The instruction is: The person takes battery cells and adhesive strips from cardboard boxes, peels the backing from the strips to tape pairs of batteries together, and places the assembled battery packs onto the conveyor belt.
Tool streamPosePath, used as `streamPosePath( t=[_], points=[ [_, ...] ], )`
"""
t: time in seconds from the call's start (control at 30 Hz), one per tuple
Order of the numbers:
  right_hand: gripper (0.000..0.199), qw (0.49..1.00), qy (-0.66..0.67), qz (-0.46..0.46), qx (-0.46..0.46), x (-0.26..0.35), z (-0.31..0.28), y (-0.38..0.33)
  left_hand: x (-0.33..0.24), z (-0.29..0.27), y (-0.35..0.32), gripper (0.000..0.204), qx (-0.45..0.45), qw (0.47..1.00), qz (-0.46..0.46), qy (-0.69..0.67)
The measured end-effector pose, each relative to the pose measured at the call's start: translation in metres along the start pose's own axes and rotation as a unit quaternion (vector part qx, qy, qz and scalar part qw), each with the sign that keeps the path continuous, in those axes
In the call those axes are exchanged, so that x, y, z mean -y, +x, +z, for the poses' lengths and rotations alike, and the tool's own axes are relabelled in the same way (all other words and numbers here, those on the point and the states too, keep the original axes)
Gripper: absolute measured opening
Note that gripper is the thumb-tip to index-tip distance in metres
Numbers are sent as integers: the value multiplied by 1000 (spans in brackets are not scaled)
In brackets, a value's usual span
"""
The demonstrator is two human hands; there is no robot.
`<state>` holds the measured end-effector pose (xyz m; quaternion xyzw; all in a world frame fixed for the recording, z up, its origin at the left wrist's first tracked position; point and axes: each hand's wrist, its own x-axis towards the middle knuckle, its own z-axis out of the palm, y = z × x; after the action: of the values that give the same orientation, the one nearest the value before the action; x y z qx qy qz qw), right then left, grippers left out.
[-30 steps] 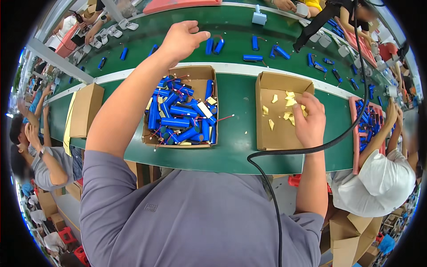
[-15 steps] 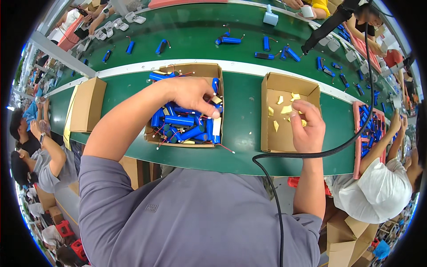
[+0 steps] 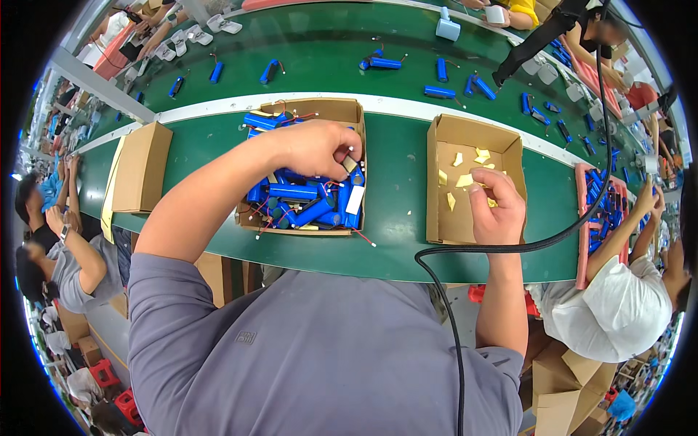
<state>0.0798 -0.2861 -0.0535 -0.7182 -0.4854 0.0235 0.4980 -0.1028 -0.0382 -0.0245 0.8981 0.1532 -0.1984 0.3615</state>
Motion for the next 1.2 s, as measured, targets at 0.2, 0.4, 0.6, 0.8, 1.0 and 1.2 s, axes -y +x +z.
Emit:
streamPosePath(
  t=[0.2, 0.4, 0.6, 0.8, 1.0, 1.2],
  points=[
    [14, 1000, 22, 6, -7, 4, 4, -5, 1, 7, -4, 34, -99, 975, 101, 169],
    [13, 997, 72, -10, -9, 11, 8, -4, 26, 0, -28, 17, -226, 930, 115, -264],
    [12, 990, 132, 7, 59, 43, 25, 3, 14, -2, -37, 14, -340, 802, 130, -474],
    [11, 973, 225, 5, 48, 81, 69, 20, -15, 10, -51, 13, -330, 736, 182, -562],
    [7, 977, 193, 80, -43, 45, 51, 31, -29, 11, -73, 14, -310, 731, 200, -573],
    [15, 975, -184, 117, -44, 12, -7, 27, -29, 12, -83, 15, -291, 699, 178, -628]
  ],
)
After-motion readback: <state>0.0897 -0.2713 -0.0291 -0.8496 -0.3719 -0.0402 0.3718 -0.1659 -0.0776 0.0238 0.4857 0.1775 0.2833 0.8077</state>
